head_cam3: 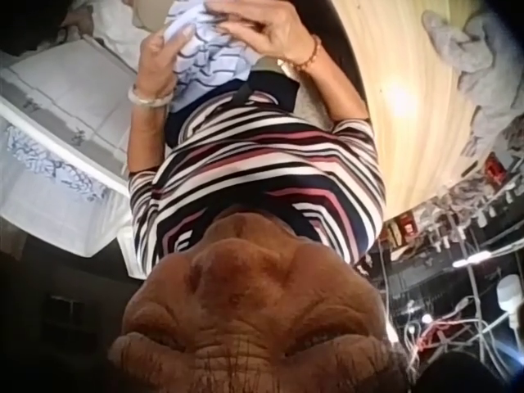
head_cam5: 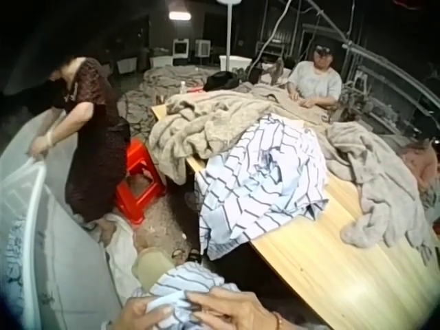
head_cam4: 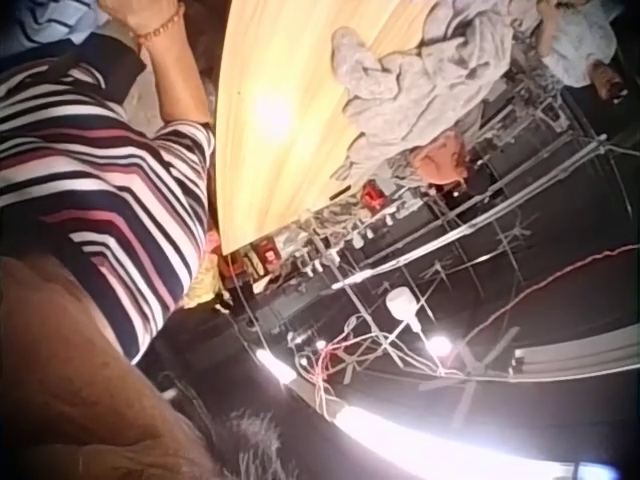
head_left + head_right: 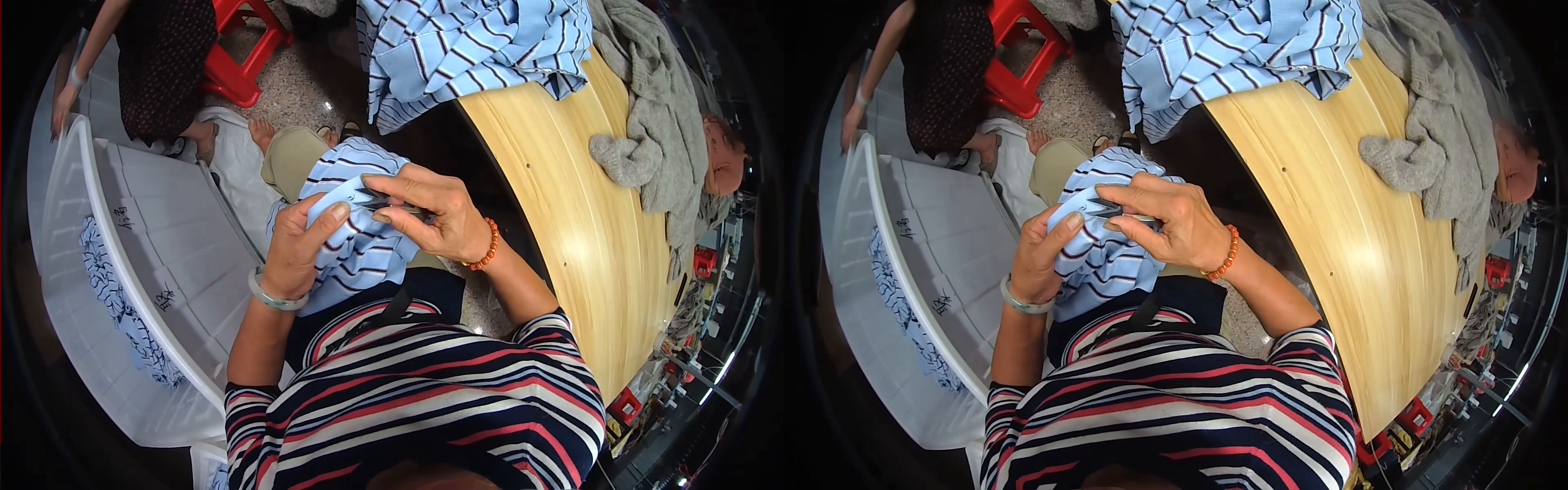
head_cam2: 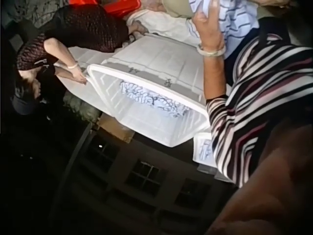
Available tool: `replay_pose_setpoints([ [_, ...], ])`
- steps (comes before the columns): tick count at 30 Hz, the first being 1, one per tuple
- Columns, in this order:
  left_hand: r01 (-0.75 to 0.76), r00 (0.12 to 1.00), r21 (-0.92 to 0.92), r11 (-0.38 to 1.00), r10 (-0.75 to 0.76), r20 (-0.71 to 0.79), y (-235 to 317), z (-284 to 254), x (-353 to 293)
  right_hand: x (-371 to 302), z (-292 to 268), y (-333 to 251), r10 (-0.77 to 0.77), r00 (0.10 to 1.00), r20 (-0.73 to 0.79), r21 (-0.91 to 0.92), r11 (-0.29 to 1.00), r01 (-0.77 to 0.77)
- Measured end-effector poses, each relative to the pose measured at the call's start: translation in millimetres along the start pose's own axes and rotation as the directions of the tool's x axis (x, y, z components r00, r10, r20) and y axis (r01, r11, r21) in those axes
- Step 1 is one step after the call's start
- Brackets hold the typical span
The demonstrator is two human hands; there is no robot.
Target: Inspecting garments and using a small clipper tool to remove loose threads or imperfections.
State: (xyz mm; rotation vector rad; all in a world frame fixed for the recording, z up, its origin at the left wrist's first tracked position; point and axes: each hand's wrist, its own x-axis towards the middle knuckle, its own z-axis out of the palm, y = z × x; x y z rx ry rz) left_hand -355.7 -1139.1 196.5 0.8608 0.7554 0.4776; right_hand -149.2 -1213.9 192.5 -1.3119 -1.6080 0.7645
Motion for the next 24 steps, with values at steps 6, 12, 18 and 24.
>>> replay_pose_setpoints([
  [6, -0.035, 0.999, 0.044, 0.998, 0.037, -0.027, 0.5, 2.7, 0.2, 3.0, 3.9, 1.4, -0.02, 1.0, 0.014, -0.048, 0.999, 0.021],
  [12, -0.036, 0.999, 0.08, 0.996, 0.037, -0.009, -4.9, -3.6, 1.2, -1.0, 6.9, 2.7, -0.019, 0.999, -0.051, 0.03, 0.999, 0.02],
  [18, -0.05, 0.999, 0.085, 0.995, 0.049, 0.014, -4.9, -2.5, 1.4, -0.4, 8.0, 0.4, -0.025, 0.998, -0.059, -0.067, 0.998, 0.021],
  [24, -0.043, 0.999, 0.093, 0.995, 0.042, 0.013, -3.7, -2.3, 1.8, 2.4, 10.7, 5.4, -0.006, 0.991, -0.131, 0.02, 1.0, 0.008],
])
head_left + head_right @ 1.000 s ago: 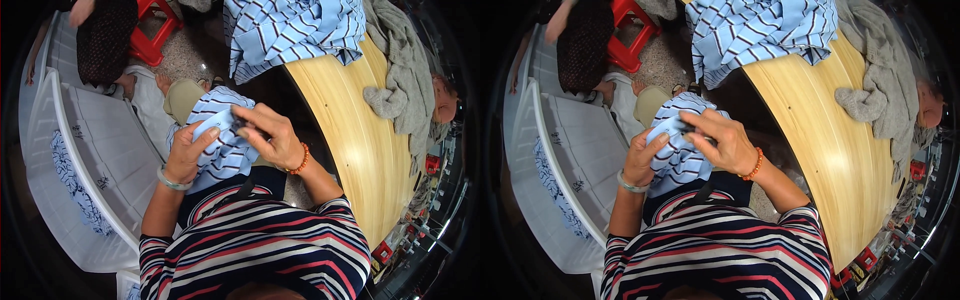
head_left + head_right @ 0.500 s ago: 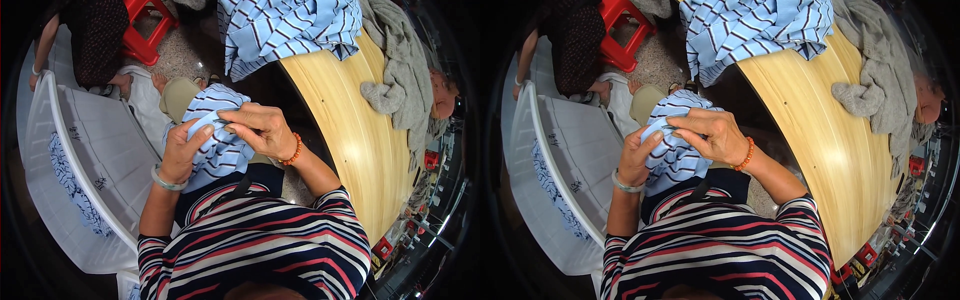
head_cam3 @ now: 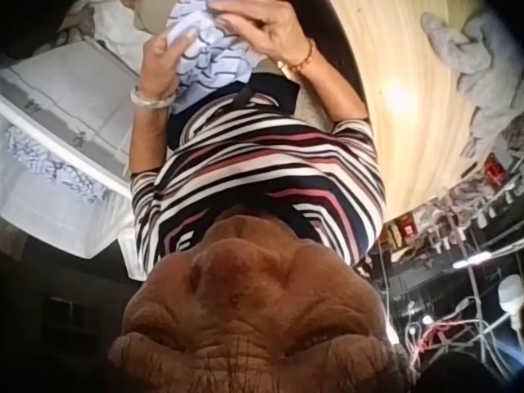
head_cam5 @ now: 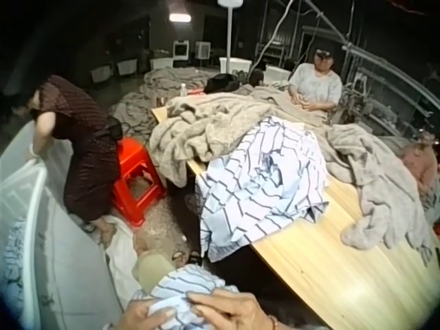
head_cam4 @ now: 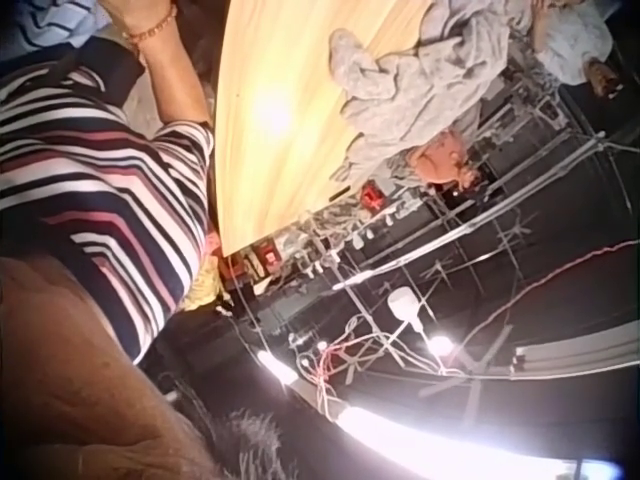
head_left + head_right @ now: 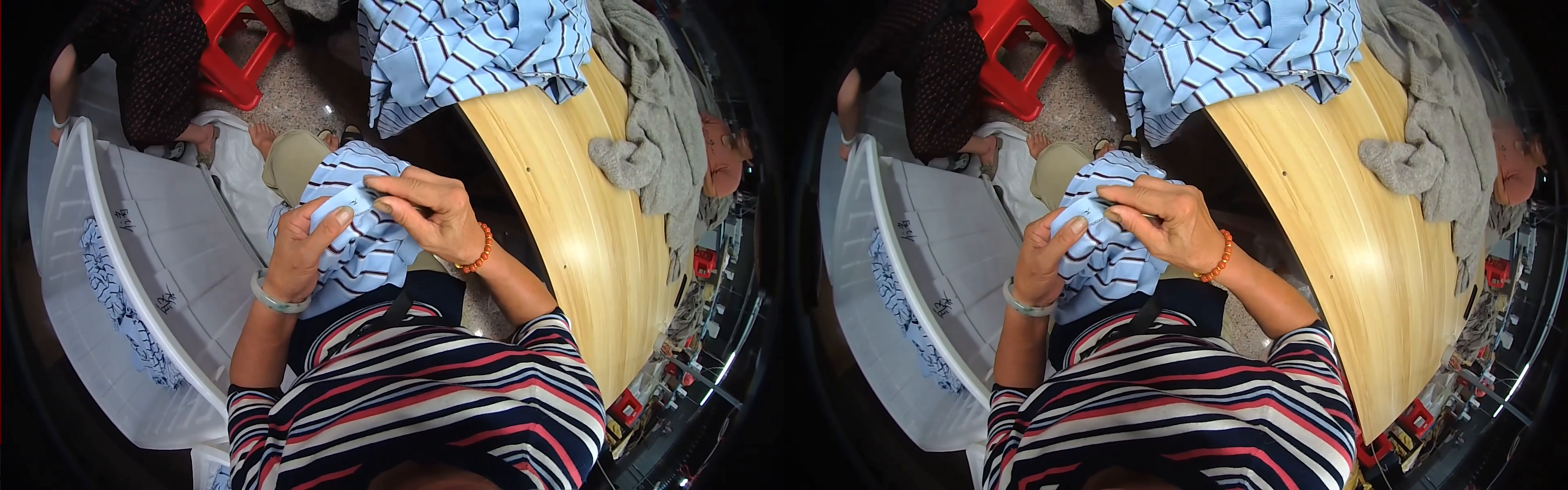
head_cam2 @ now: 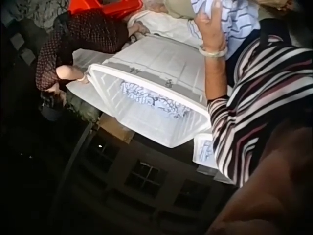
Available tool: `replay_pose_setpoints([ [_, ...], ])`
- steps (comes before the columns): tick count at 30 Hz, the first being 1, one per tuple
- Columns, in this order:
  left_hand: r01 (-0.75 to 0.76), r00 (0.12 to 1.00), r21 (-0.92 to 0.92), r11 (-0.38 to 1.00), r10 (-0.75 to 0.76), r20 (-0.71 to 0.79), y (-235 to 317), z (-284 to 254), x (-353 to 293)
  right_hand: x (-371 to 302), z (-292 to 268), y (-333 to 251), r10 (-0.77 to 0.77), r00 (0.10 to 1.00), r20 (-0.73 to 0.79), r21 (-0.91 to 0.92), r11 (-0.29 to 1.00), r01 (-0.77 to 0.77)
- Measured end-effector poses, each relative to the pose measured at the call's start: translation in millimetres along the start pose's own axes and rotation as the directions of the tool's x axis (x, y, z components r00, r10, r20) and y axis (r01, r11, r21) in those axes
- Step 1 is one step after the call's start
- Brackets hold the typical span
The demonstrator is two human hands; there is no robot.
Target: Inspecting garments and using a small clipper tool to remove loose threads or imperfections.
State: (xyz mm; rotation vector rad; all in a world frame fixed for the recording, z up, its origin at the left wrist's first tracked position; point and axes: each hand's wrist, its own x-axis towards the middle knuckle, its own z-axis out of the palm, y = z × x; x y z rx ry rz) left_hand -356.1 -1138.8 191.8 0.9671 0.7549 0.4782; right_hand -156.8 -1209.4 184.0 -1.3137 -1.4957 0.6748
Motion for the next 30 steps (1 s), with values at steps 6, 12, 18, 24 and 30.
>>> replay_pose_setpoints([
  [6, 0.024, 1.0, -0.048, 0.999, -0.024, 0.018, -2.6, -3.5, 2.6, -1.6, -3.0, -3.8, 0.061, 0.998, 0.03, 0.018, 0.998, -0.061],
  [12, 0.013, 1.0, -0.073, 0.997, -0.013, 0.0, -2.1, 1.9, 3.0, -2.0, -2.0, 0.8, 0.008, 0.998, 0.054, 0.007, 1.0, -0.008],
  [18, 0.035, 0.999, -0.107, 0.994, -0.035, 0.006, -2.9, 1.3, 3.1, -3.3, -2.0, 4.3, 0.033, 0.999, -0.03, 0.114, 0.993, -0.03],
  [24, 0.026, 1.0, -0.085, 0.996, -0.026, 0.002, -2.2, 2.3, 2.6, -2.0, -5.3, 2.7, -0.064, 0.997, 0.051, -0.013, 0.998, 0.064],
  [30, -0.051, 0.996, 0.17, 0.984, 0.037, 0.079, -4.3, -7.7, 3.8, 6.6, -4.6, -6.4, 0.262, 0.945, 0.197, 0.186, 0.936, -0.299],
])
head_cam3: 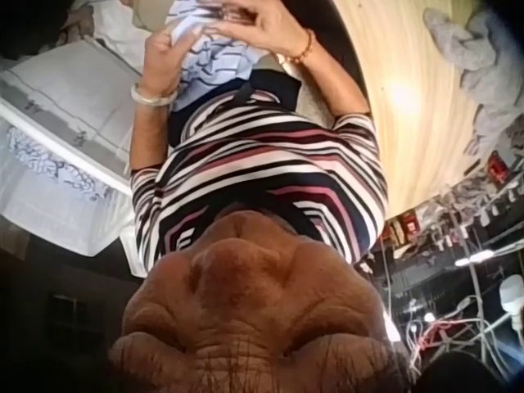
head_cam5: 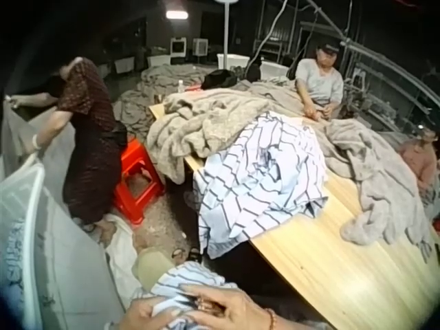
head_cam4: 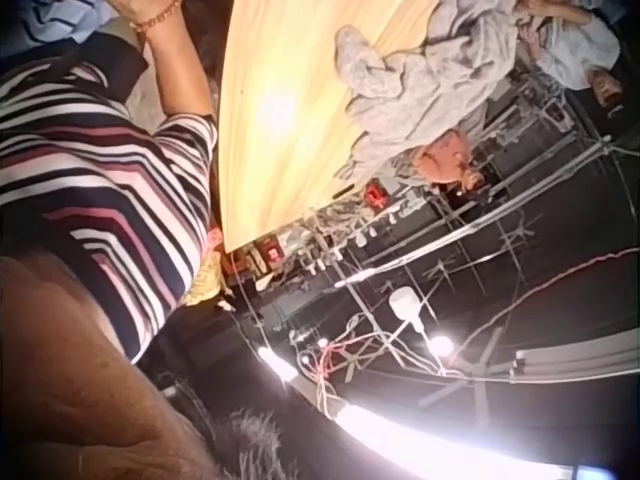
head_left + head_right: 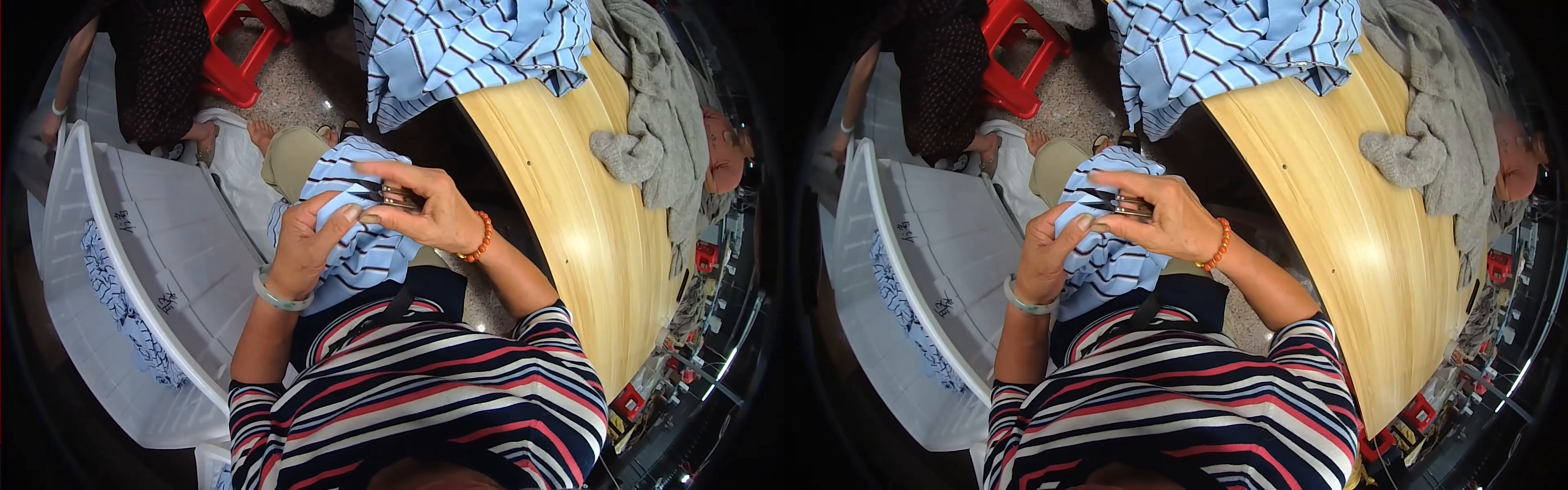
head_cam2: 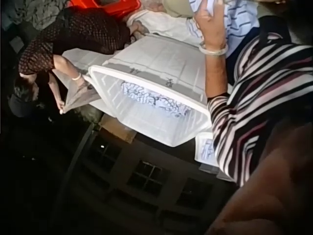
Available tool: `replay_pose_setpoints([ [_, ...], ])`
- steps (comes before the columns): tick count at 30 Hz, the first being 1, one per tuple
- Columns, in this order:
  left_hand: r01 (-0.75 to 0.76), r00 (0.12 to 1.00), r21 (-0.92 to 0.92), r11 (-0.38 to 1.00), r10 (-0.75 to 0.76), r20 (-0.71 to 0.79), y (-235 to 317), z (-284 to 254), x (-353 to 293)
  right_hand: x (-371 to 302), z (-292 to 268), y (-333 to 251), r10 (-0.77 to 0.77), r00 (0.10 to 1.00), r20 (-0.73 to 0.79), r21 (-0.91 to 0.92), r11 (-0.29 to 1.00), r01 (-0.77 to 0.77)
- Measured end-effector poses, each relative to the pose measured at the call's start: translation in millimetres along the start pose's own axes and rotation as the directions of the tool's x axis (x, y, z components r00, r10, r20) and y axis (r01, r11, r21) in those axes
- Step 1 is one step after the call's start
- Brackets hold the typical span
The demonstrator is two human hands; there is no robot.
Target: Inspecting garments and using a small clipper tool to remove loose threads or imperfections.
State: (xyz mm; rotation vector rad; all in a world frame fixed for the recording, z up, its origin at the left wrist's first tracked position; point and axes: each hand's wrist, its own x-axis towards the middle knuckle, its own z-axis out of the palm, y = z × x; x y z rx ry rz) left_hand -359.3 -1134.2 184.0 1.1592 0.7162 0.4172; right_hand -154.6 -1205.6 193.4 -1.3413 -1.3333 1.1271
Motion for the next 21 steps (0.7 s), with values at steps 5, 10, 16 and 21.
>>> replay_pose_setpoints([
  [5, 0.055, 0.996, -0.024, 0.998, -0.056, -0.069, 10.1, -16.2, -15.7, 4.9, -9.1, 11.3, 0.007, 0.998, -0.06, 0.041, 0.999, -0.004],
  [10, 0.032, 0.991, -0.114, 0.993, -0.046, -0.123, 8.7, -20.1, -26.5, 12.8, -2.7, 6.9, -0.025, 0.993, -0.116, -0.003, 1.0, 0.025],
  [16, 0.073, 0.99, -0.312, 0.947, -0.107, -0.093, 10.1, -16.4, -22.1, 15.0, 1.7, 6.8, -0.022, 0.996, -0.09, -0.111, 0.994, 0.012],
  [21, 0.05, 0.987, -0.425, 0.904, -0.11, -0.118, 12.8, -11.9, -19.3, 4.9, 6.8, -0.3, -0.26, 0.961, -0.091, -0.273, 0.935, 0.227],
])
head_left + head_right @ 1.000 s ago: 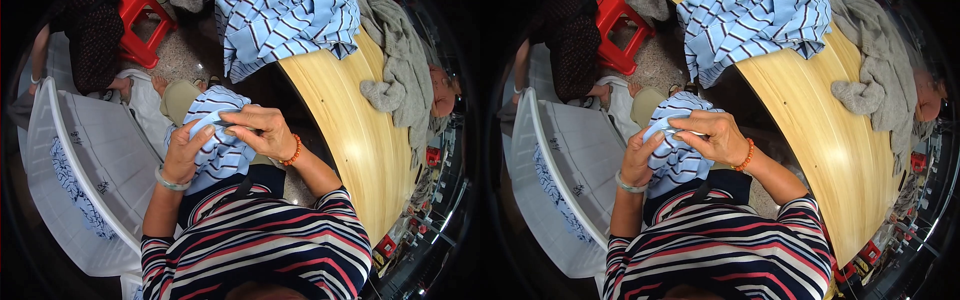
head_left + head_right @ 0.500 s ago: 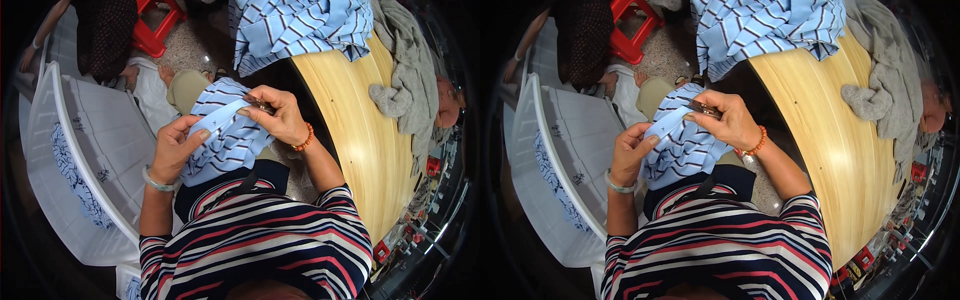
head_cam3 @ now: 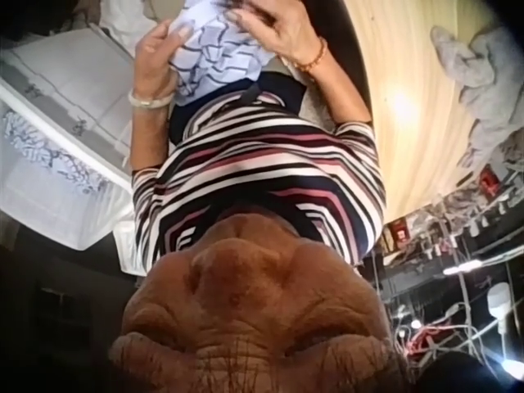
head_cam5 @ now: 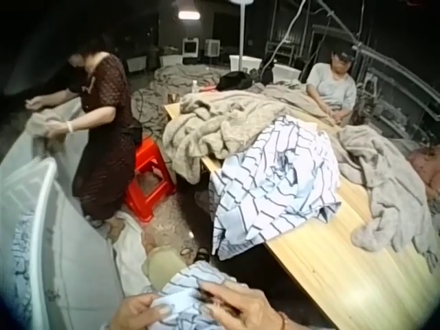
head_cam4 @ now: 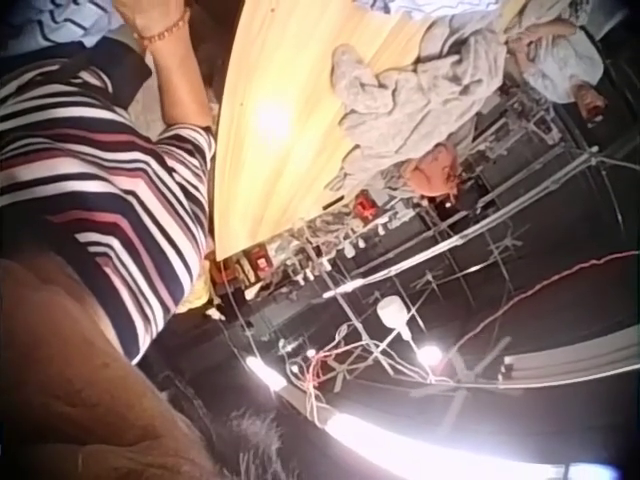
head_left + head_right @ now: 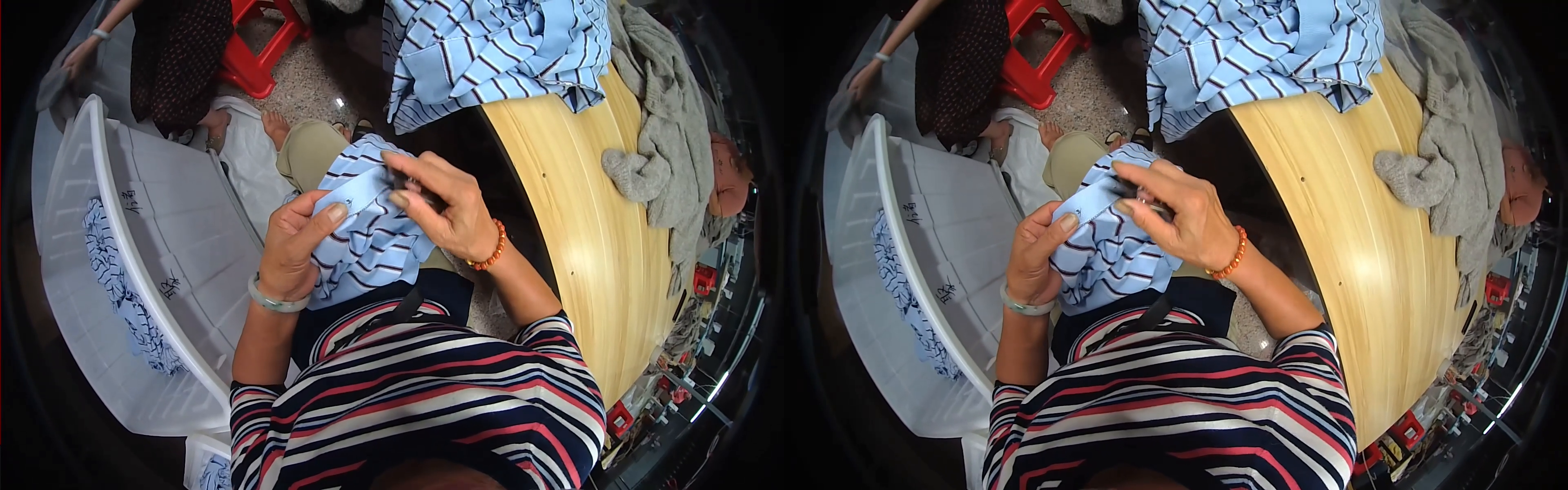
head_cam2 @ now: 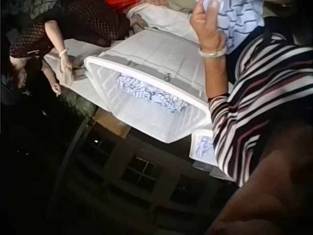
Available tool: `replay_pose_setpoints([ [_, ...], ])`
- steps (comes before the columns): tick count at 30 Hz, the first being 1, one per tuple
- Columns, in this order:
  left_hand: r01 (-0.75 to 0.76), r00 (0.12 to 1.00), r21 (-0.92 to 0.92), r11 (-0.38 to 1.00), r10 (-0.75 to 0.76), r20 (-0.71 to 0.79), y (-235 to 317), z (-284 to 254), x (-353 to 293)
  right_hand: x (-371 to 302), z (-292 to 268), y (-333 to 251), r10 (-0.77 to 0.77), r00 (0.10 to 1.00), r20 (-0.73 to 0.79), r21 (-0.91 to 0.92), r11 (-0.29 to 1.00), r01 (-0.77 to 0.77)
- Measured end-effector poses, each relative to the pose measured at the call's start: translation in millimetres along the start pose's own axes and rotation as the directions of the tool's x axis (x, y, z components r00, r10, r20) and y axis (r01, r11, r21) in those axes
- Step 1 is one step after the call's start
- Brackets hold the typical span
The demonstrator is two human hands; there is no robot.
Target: Inspecting garments and using a small clipper tool to remove loose threads or imperfections.
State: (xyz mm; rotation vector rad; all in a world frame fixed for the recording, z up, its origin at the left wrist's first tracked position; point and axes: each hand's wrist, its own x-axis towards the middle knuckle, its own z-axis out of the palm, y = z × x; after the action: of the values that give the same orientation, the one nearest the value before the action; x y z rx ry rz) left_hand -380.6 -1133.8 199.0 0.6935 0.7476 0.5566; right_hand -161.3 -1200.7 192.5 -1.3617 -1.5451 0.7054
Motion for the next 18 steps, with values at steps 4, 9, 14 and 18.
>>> replay_pose_setpoints([
  [4, 0.021, 1.0, -0.033, 0.999, -0.021, -0.008, 0.1, 4.1, 1.7, -0.8, -0.1, -6.1, -0.06, 0.994, 0.092, 0.048, 0.997, 0.056],
  [9, 0.02, 1.0, -0.05, 0.999, -0.021, -0.017, 0.4, 5.5, 3.2, 6.9, -2.1, -1.9, -0.114, 0.986, 0.123, 0.009, 0.993, 0.114],
  [14, 0.021, 1.0, -0.061, 0.998, -0.021, 0.003, -0.8, 5.2, 5.6, 10.8, 0.3, -1.5, -0.163, 0.981, 0.105, -0.023, 0.986, 0.167],
  [18, 0.02, 1.0, -0.065, 0.998, -0.021, -0.014, -0.2, 7.9, 6.0, 10.7, 1.6, 0.2, -0.203, 0.976, 0.084, -0.029, 0.978, 0.206],
])
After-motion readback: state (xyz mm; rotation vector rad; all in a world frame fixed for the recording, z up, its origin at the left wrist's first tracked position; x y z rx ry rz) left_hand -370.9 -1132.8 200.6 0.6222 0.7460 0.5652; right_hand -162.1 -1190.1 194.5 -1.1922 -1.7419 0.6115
